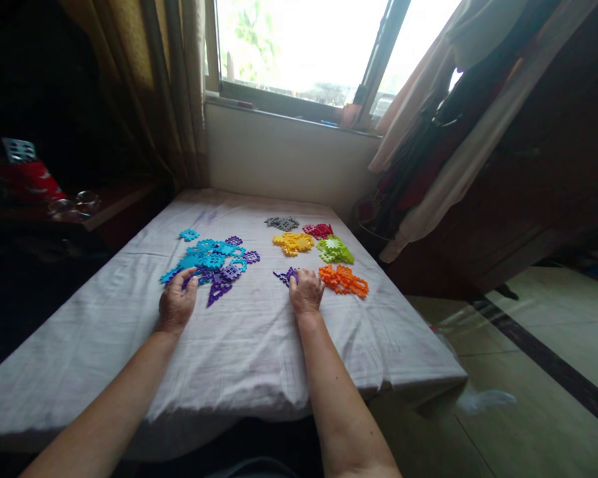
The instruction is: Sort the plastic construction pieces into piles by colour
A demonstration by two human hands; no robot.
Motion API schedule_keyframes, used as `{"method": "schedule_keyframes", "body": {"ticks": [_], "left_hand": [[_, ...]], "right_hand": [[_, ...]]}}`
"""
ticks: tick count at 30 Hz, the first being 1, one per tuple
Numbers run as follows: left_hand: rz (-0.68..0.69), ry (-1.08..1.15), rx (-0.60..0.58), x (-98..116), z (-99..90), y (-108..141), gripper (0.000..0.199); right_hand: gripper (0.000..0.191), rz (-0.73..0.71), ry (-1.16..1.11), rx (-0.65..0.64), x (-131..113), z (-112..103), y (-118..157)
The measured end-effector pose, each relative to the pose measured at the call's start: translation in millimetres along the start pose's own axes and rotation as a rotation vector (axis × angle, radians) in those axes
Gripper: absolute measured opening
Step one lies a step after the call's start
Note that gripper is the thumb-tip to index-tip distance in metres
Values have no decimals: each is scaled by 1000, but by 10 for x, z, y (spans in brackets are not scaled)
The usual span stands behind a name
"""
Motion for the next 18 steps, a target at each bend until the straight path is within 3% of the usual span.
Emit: {"method": "schedule_keyframes", "body": {"ticks": [2,6,10,14,18], "left_hand": [[-8,1,1,-11,0,-1,32],[-36,0,8,-50,-10,4,34],[-56,2,14,-81,-15,10,35],[-44,-6,8,-73,-9,11,34],[-39,-13,4,-65,-19,15,33]], "right_hand": [[23,-106,-46,-17,-267,25,61],[20,-374,-119,-201,-992,202,314],[41,-468,-128,-245,-1492,286,559],[49,-432,-71,-259,-1647,314,665],[49,-462,-103,-255,-1586,287,692]]}}
Point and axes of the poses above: each hand's wrist, its own y-axis away from the middle knuckle, its own z-axis out of the palm, x = y × z, the point moved 7 cm from there along -y, towards the middle knuckle, and after that the axes turned 5 degrees about y, right-handed, at the moved point
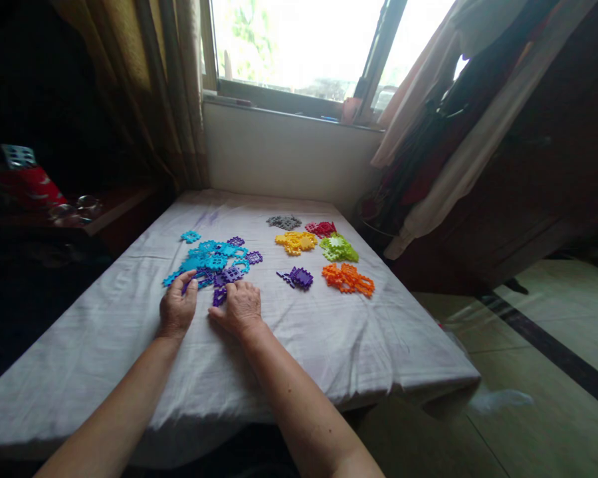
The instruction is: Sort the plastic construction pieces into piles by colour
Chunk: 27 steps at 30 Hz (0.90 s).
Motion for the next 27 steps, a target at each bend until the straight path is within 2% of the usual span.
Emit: {"method": "schedule_keyframes", "body": {"ticks": [3,6,9,11,13,16,19,21,23,25,27], "left_hand": [[-7,9,-4,-4,-4,5,34],[-9,20,-10,5,5,4,34],[2,18,-12,38,11,-1,34],[13,15,-17,63,11,-3,35],[13,18,-25,73,8,-2,35],[-10,24,-42,56,-2,8,35],[-16,14,-61,43,-11,27,35],[20,-13,-71,78,-12,34,35],[107,-85,-102,174,22,27,34],[225,-211,-184,310,128,10,32],[312,-358,-306,421,299,-17,33]], "right_hand": [[50,19,-5,72,288,-120,48],[48,203,60,170,850,-320,65],[46,408,120,207,1400,-478,68],[46,499,130,209,1642,-521,70],[46,548,124,203,1774,-512,76],[45,554,108,214,1830,-459,94],[42,491,89,279,1767,-442,107],[34,388,58,343,1637,-455,103],[24,221,-11,397,1431,-465,92],[18,53,-114,412,1229,-457,88],[22,-10,-218,414,1156,-457,85]]}}
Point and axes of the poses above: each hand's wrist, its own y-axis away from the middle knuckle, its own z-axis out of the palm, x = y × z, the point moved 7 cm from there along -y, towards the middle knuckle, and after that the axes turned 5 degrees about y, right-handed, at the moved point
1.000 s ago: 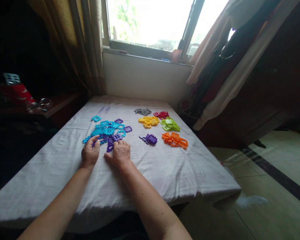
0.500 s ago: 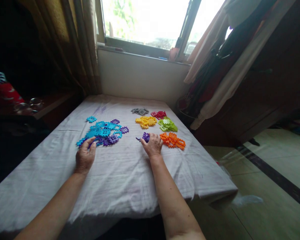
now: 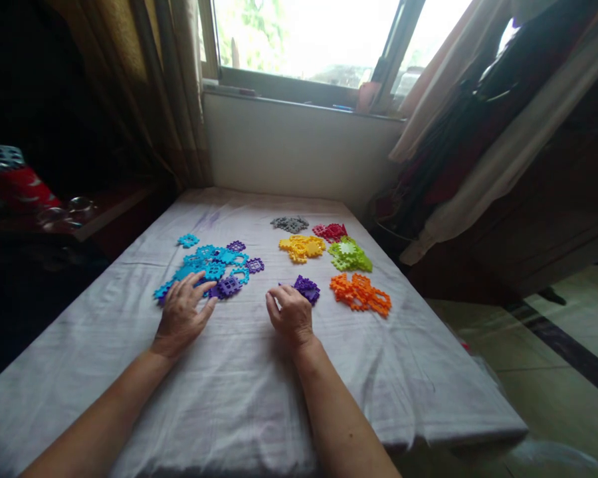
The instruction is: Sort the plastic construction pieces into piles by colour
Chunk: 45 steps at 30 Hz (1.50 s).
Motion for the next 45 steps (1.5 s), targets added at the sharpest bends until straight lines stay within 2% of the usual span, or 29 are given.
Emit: {"method": "schedule_keyframes", "body": {"ticks": [2,6,9,11,13,17,20,22,24,28,34,37,41,45], "left_hand": [[13,-110,-123,72,131,-111,37],[-65,-226,-264,67,353,-243,46],[-86,-228,-278,30,437,-233,44],[-94,-205,-262,0,453,-195,43],[-86,-182,-233,-12,446,-158,42],[42,-159,-192,85,422,-119,33],[140,-142,-166,173,391,-116,24],[195,-130,-135,224,355,-128,23],[256,-118,-101,291,322,-154,23],[362,-91,-46,522,339,-250,23],[497,-72,-36,1032,622,-380,21],[489,-72,-49,1137,752,-445,19],[434,-58,-56,1144,835,-572,18],[332,-15,-168,1157,995,-680,21]], "right_hand": [[27,91,-83,64,119,-73,-36],[30,436,-335,299,707,-393,-196],[27,668,-614,480,1118,-614,-359],[22,794,-831,571,1299,-667,-453],[18,859,-1092,540,1380,-588,-547],[13,817,-1514,240,1343,-282,-585],[15,748,-1665,42,1316,-131,-472],[17,695,-1716,-13,1325,-104,-414],[18,664,-1752,-20,1343,-102,-386],[18,689,-1833,-35,1358,-70,-363],[22,672,-1889,35,1419,-110,-339],[23,673,-1881,42,1430,-112,-334],[21,673,-1891,42,1415,-99,-352],[22,697,-1860,29,1401,-82,-355]]}}
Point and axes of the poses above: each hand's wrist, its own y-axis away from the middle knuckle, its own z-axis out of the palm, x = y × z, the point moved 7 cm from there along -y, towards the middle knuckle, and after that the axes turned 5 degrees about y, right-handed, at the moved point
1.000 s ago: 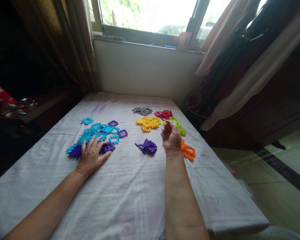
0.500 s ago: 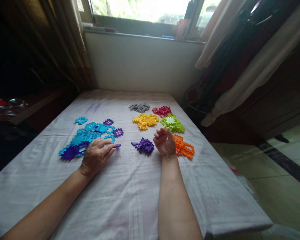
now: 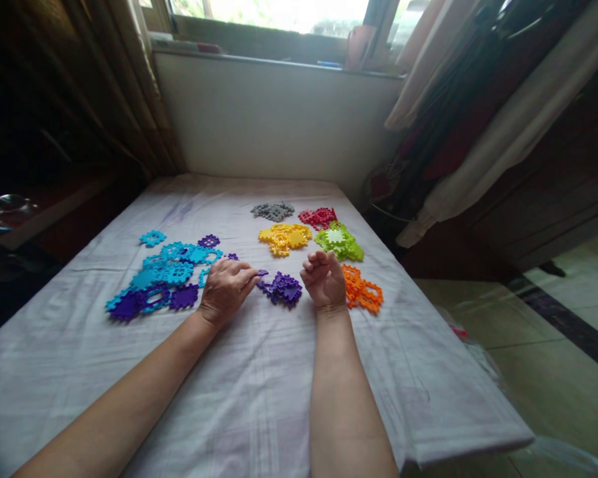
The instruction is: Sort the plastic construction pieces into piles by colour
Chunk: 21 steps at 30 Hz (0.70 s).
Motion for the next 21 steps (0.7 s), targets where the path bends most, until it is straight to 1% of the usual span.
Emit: {"method": "schedule_keyframes", "body": {"ticks": [3,5,8,11,13,15,18,21], "left_hand": [[-71,95,-106,14,148,-15,24],[-86,146,-138,8,197,20,26],[-114,137,-127,-125,160,78,29],[-202,27,-122,-403,69,83,27],[-261,-64,-160,-585,34,60,25],[-300,-127,-221,-715,31,32,22],[-323,-156,-286,-788,49,-1,18],[-339,-129,-297,-763,62,-36,15]], "right_hand": [[21,7,38,10,12,3,4],[21,3,65,14,13,2,3],[22,0,79,13,14,7,-4],[23,8,73,10,27,20,-12],[23,18,64,12,40,26,-12],[22,25,57,16,51,28,-10],[21,18,64,11,51,32,-7],[20,16,72,7,49,36,-7]]}}
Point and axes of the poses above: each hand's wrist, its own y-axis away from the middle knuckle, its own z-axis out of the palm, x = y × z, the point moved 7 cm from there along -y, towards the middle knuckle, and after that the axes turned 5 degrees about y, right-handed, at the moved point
